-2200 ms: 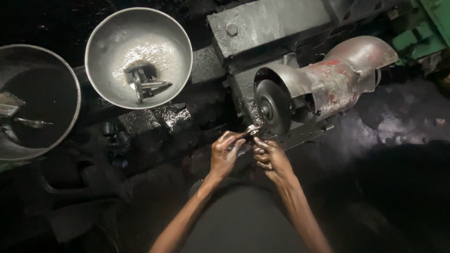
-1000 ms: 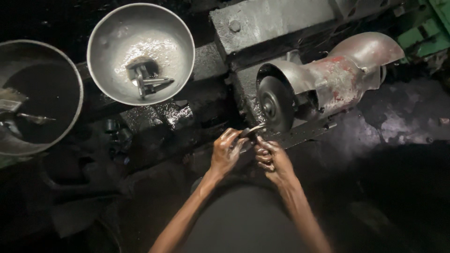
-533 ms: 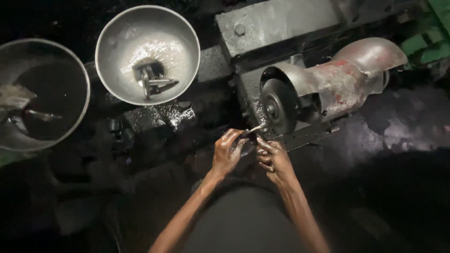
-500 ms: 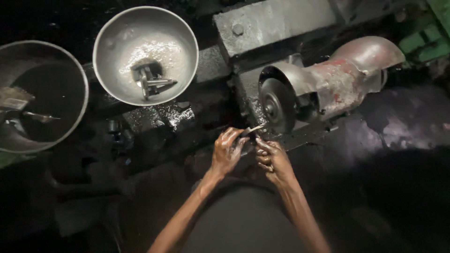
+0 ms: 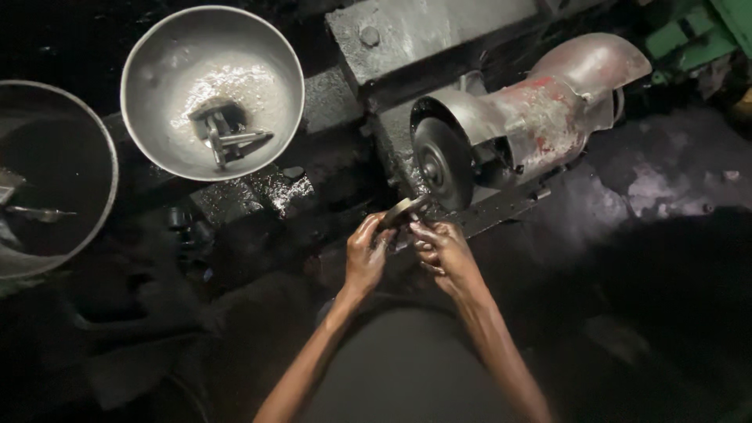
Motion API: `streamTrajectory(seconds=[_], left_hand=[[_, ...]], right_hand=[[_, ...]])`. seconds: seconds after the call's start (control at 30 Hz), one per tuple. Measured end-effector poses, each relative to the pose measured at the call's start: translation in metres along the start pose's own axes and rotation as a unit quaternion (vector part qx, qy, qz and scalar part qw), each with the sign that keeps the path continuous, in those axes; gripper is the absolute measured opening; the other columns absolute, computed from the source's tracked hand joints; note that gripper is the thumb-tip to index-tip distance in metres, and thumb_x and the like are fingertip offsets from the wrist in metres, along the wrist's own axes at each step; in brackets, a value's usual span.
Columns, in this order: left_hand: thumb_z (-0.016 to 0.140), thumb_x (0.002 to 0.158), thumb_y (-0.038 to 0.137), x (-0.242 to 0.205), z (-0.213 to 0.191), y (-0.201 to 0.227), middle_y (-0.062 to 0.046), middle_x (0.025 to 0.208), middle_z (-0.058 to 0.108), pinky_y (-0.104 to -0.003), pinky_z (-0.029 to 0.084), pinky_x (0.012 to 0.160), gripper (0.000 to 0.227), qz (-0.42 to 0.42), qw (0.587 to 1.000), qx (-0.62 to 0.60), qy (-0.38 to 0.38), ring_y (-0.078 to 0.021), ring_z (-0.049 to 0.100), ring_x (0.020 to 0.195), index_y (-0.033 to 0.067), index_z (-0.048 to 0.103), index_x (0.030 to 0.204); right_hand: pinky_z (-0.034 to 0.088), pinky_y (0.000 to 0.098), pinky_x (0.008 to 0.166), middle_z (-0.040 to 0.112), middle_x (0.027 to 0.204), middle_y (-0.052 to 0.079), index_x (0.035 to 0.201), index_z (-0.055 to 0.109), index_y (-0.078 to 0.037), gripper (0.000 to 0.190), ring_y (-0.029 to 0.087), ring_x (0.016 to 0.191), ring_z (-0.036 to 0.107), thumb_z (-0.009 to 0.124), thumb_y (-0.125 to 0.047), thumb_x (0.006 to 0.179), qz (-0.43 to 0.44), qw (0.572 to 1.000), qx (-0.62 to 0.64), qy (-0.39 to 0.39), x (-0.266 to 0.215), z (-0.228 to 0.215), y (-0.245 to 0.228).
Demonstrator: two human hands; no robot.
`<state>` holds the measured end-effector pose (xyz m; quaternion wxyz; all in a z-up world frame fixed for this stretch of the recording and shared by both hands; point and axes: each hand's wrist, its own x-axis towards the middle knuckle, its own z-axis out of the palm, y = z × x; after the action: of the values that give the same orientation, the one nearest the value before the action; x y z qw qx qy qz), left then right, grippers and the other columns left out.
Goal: The person repeatedly presses small metal parts against a rotating grinding wheel, rotating the parts to grind different edges. After each part is finished, it is placed into a metal bowl. The process is repeated for multiple parts.
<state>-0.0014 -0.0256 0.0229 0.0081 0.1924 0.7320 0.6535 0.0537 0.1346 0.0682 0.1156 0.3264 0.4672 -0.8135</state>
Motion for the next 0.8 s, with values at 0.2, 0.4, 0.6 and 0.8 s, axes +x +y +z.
streamTrajectory(seconds=[0.2, 0.4, 0.6, 0.8], left_hand=[[0.073, 0.094, 0.009, 0.012, -0.010, 0.008, -0.018, 0.096, 0.068, -0.043, 0.053, 0.076, 0.017, 0.041, 0.994, 0.100, -0.002, -0.0394, 0.068, 0.089, -0.0024, 0.067, 0.105], [0.072, 0.097, 0.015, 0.030, 0.000, 0.030, -0.021, 0.093, 0.067, -0.045, 0.055, 0.073, 0.021, 0.057, 0.992, 0.115, -0.004, -0.0393, 0.068, 0.085, -0.0046, 0.065, 0.102], [0.071, 0.096, 0.011, 0.026, 0.000, 0.020, -0.021, 0.097, 0.069, -0.045, 0.055, 0.074, 0.019, 0.059, 0.990, 0.124, -0.006, -0.0391, 0.070, 0.087, -0.0055, 0.066, 0.104], [0.068, 0.094, 0.005, 0.011, -0.013, 0.015, -0.021, 0.100, 0.071, -0.042, 0.056, 0.073, 0.020, 0.042, 0.996, 0.071, -0.023, -0.0364, 0.073, 0.089, -0.0064, 0.066, 0.110]], right_hand=[[0.016, 0.0178, 0.031, 0.040, 0.060, -0.009, 0.077, 0.049, -0.017, 0.027, -0.002, 0.041, 0.029, 0.061, -0.017, 0.100, 0.004, 0.995, 0.089, -0.043, 0.001, 0.006, -0.006], [0.016, 0.0172, 0.032, 0.038, 0.061, -0.011, 0.080, 0.052, -0.016, 0.022, -0.003, 0.043, 0.029, 0.060, -0.014, 0.101, 0.005, 0.994, 0.095, -0.046, 0.009, -0.007, 0.003], [0.018, 0.0193, 0.033, 0.036, 0.059, -0.011, 0.079, 0.054, -0.014, 0.021, -0.001, 0.042, 0.029, 0.061, -0.013, 0.099, -0.030, 0.996, 0.065, -0.044, 0.008, -0.010, 0.011], [0.016, 0.0205, 0.035, 0.041, 0.058, -0.009, 0.074, 0.052, -0.014, 0.027, 0.000, 0.041, 0.030, 0.065, -0.013, 0.098, -0.047, 0.998, -0.048, 0.015, 0.005, -0.004, 0.009]])
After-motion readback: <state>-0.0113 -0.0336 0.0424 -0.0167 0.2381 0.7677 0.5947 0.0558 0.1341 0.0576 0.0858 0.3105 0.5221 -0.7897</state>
